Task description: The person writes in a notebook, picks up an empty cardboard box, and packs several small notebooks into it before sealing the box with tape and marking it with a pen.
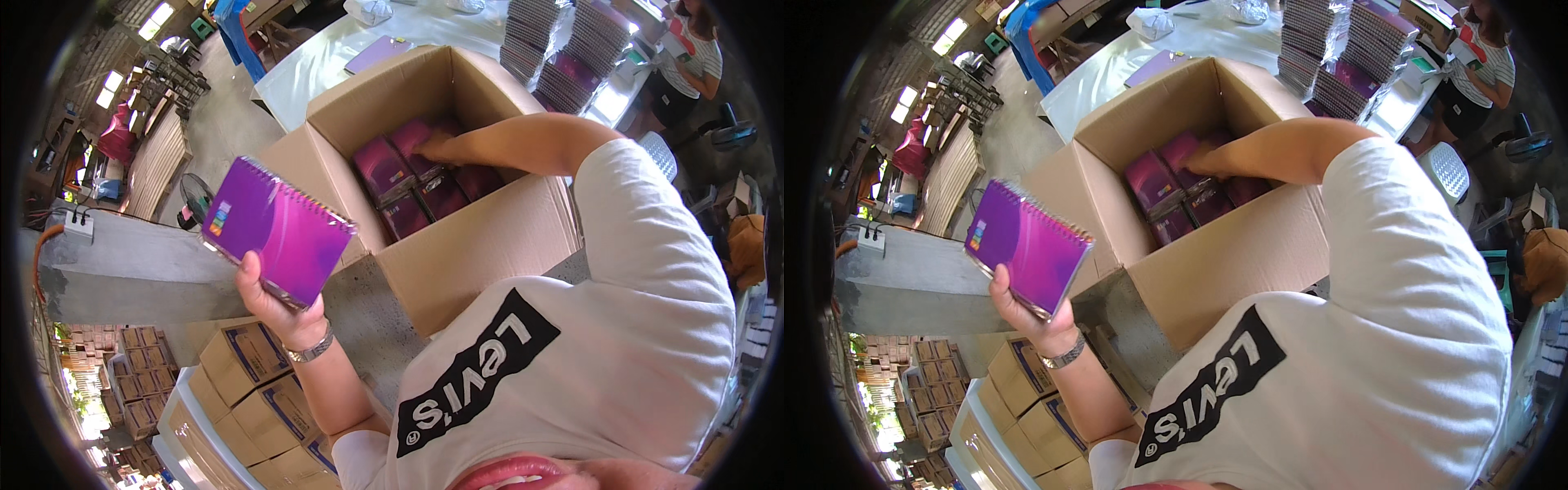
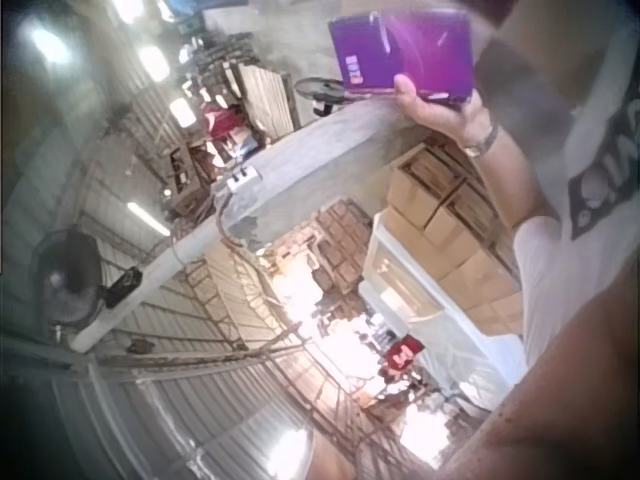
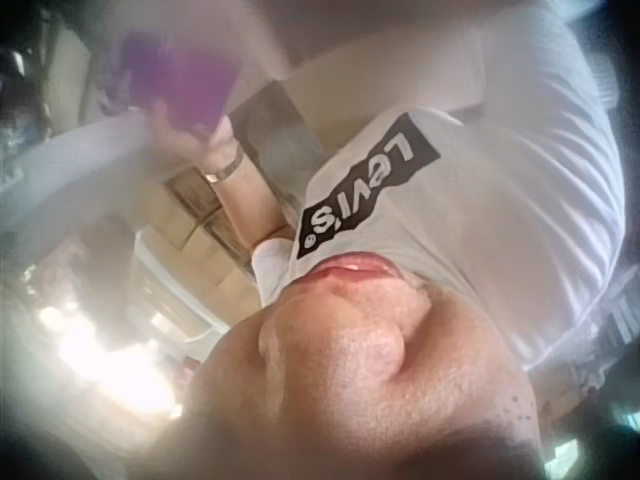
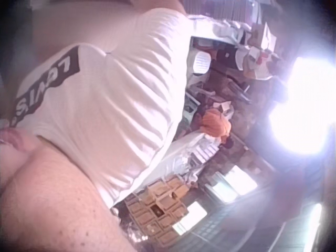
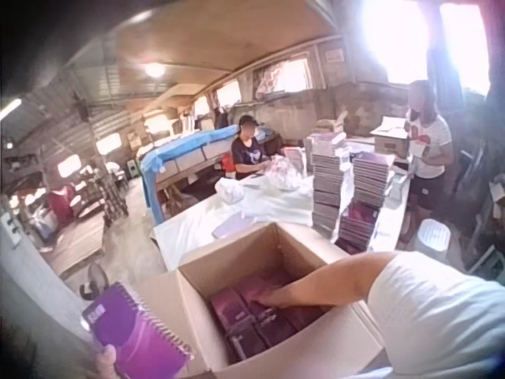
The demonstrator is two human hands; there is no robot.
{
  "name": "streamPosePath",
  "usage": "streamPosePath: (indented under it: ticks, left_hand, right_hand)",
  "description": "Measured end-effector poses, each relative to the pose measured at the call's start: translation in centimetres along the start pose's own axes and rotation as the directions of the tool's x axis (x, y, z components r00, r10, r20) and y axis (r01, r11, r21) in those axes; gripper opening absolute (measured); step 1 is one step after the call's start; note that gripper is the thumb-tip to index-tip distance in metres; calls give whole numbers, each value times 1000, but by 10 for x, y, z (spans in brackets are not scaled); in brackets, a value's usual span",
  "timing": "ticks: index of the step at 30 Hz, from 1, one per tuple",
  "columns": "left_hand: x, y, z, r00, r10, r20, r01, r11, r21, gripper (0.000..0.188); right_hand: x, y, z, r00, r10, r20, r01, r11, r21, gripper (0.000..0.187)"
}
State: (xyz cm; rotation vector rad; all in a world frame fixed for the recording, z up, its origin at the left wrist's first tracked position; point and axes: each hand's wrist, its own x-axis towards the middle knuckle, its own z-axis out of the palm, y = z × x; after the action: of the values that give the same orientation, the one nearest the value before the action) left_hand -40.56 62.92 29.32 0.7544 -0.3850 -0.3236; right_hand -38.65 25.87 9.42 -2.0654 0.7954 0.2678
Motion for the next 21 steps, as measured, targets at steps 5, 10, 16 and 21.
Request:
streamPosePath:
  ticks: [5,10,16,21]
  left_hand:
    - [30,-28,34,980,-154,128,157,988,-8,43]
    - [88,-87,48,906,-381,183,333,910,248,55]
    - [119,-143,72,914,-402,50,158,468,870,84]
    - [153,-221,69,761,-525,381,-448,-1,894,69]
  right_hand:
    - [-8,-29,-47,911,-184,370,286,927,-241,96]
    - [-152,-139,-90,629,-747,214,272,469,840,93]
    - [-159,-101,-118,770,-560,-308,360,778,-515,81]
    - [-91,-47,-132,242,-856,-457,201,505,-839,57]
